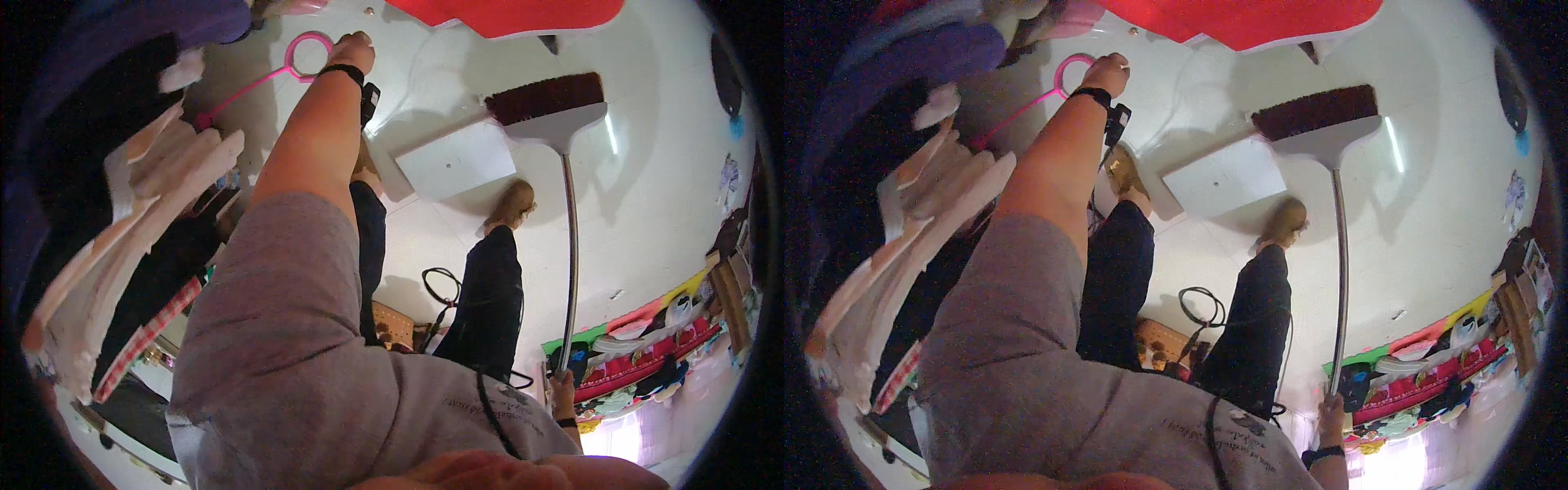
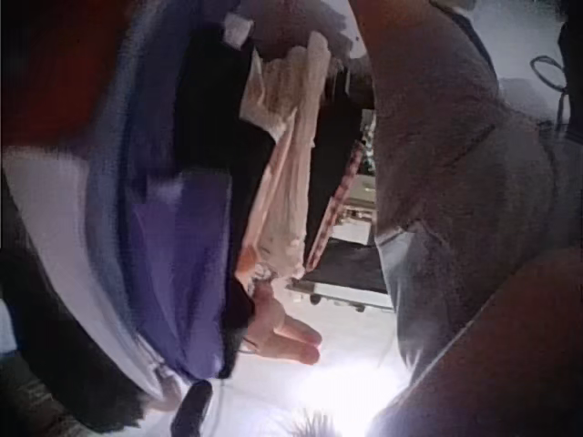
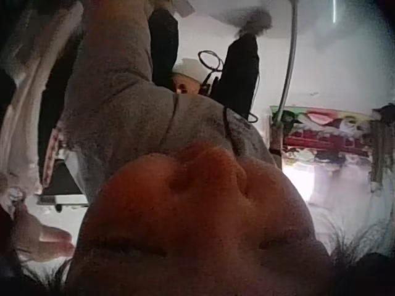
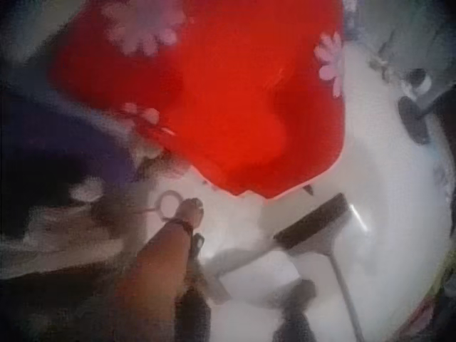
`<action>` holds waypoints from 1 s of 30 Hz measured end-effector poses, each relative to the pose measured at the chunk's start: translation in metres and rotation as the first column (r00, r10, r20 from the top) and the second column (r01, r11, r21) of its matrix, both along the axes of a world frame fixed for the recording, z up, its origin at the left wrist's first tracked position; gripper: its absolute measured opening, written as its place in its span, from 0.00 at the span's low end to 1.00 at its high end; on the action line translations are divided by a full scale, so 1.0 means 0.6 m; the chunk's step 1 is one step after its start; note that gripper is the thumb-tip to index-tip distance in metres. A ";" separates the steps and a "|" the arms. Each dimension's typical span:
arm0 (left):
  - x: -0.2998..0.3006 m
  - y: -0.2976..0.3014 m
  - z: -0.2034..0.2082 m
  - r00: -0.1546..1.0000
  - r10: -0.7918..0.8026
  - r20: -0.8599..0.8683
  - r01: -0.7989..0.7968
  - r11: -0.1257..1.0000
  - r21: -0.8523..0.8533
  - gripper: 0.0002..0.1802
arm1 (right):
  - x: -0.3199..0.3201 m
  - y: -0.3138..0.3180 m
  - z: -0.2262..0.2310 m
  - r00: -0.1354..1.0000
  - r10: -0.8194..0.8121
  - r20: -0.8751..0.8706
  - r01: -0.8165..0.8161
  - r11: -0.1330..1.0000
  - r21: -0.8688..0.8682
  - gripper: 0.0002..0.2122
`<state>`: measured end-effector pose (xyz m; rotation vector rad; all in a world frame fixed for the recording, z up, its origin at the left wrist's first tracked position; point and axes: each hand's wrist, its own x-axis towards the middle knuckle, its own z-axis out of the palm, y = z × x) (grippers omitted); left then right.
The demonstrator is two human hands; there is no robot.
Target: The person sweeps debris from a tiled floor using a broom and a white board as a makeshift dustpan. They gather debris into a pile and then push it onto the white board by hand.
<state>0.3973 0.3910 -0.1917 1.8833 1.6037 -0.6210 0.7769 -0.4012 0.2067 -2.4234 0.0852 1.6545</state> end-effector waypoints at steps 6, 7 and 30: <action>0.013 0.047 -0.124 0.997 -0.069 -0.038 0.073 0.990 0.122 0.24 | -0.108 0.129 -0.025 0.997 -0.063 -0.034 0.038 0.872 -0.488 0.16; -0.021 0.060 -0.177 0.993 -0.113 -0.021 0.115 0.977 0.182 0.24 | -0.092 0.130 -0.023 0.997 -0.047 -0.058 0.015 0.888 -0.460 0.16; -0.032 -0.197 -0.212 0.189 0.964 0.187 -0.345 0.244 -0.906 0.14 | -0.124 0.146 -0.041 0.931 -0.337 -0.142 0.232 0.844 -0.483 0.14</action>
